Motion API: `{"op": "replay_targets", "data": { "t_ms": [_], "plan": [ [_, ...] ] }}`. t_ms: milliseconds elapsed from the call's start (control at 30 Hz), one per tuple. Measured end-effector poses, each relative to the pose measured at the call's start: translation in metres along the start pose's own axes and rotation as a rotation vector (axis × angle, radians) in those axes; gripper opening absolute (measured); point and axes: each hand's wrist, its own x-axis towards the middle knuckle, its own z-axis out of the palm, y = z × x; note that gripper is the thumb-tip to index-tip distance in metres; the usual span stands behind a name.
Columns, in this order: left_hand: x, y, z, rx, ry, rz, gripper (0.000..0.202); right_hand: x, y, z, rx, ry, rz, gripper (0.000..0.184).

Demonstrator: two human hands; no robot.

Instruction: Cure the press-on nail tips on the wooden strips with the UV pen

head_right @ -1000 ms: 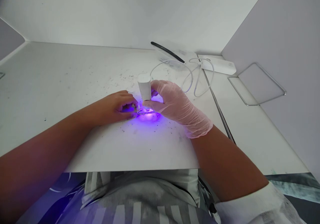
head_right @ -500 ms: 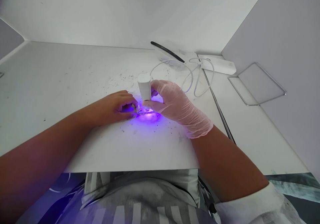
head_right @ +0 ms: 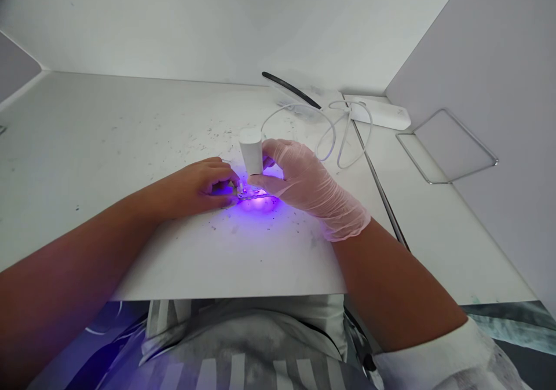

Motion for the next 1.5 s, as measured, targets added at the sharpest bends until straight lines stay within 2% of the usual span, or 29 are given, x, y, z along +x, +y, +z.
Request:
{"op": "replay_targets", "data": {
  "t_ms": [733, 1033, 1500],
  "plan": [
    [0.0009, 0.0018, -0.0002, -0.005, 0.002, -0.004, 0.019, -0.0003, 0.0011, -0.0002, -0.005, -0.001, -0.020, 0.011],
    [-0.0007, 0.0013, 0.0012, -0.025, -0.003, -0.043, 0.022, -0.0020, -0.0066, 0.0015, 0.016, 0.002, 0.067, 0.008],
    [-0.0015, 0.0018, 0.0016, -0.028, -0.004, -0.058, 0.022, -0.0019, -0.0053, 0.0018, -0.011, 0.011, 0.077, 0.010]
  ]
}}
